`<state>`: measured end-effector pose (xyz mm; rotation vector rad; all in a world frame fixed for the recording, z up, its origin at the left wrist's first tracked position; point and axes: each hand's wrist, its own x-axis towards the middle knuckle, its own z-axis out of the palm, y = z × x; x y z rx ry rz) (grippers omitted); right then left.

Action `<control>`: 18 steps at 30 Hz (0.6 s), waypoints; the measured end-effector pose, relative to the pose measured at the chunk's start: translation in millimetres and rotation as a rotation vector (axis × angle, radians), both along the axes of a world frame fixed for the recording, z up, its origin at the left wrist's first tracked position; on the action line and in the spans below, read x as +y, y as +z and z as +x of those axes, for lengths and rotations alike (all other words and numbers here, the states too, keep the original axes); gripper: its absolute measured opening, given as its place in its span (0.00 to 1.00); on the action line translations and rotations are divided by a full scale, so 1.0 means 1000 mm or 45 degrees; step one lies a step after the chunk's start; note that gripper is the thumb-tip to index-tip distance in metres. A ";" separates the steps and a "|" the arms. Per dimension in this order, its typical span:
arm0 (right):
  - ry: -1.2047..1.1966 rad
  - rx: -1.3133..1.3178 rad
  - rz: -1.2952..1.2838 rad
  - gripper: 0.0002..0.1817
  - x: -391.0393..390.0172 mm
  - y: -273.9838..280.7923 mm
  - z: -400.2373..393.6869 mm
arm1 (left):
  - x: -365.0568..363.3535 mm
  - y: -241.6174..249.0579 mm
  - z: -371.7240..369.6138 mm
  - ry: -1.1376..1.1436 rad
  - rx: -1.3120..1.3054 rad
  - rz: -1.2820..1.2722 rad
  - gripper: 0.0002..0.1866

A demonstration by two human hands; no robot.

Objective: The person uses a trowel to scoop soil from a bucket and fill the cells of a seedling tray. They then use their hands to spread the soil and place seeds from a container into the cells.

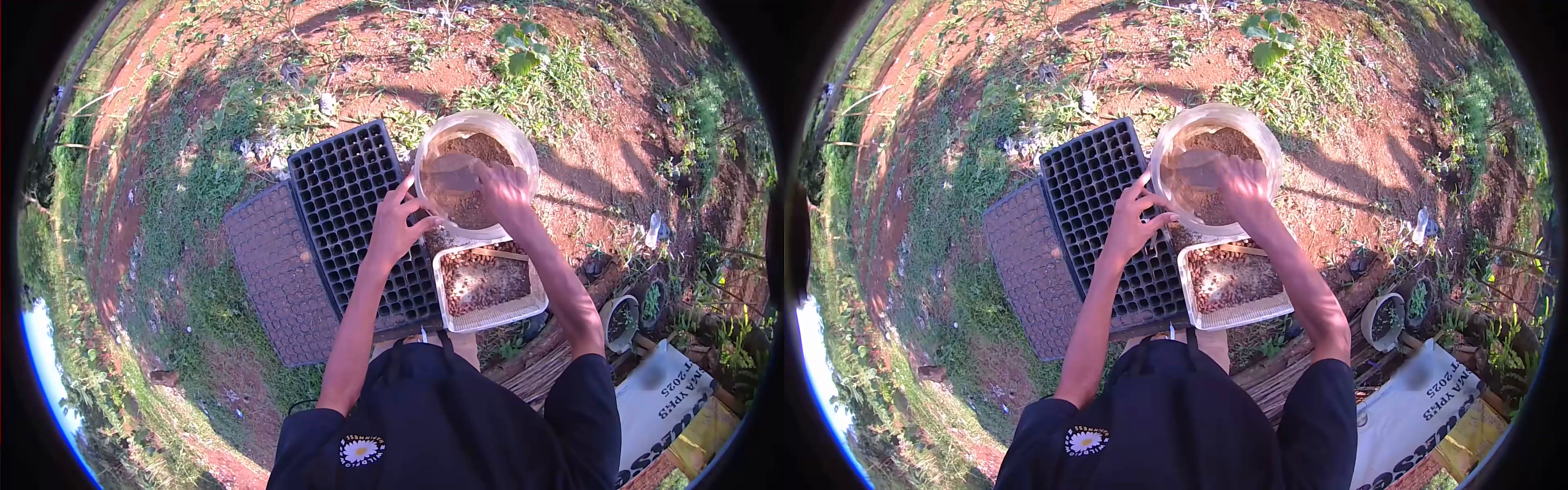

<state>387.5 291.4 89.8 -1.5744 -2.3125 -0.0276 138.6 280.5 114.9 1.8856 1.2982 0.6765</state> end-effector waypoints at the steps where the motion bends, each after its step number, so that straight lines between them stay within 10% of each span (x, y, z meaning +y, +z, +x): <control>1: -0.015 -0.006 0.052 0.21 -0.001 0.011 0.001 | 0.000 0.003 0.001 0.006 0.007 0.022 0.16; 10: 0.058 -0.079 0.116 0.16 -0.011 0.002 0.005 | -0.012 -0.006 0.003 0.024 0.042 0.127 0.16; 12: -0.084 -0.161 -0.508 0.17 -0.014 0.011 -0.002 | -0.016 -0.007 0.003 0.042 0.035 0.130 0.16; 18: -0.026 -0.209 -0.212 0.12 -0.016 0.009 0.005 | -0.018 -0.003 0.004 0.038 0.034 0.129 0.16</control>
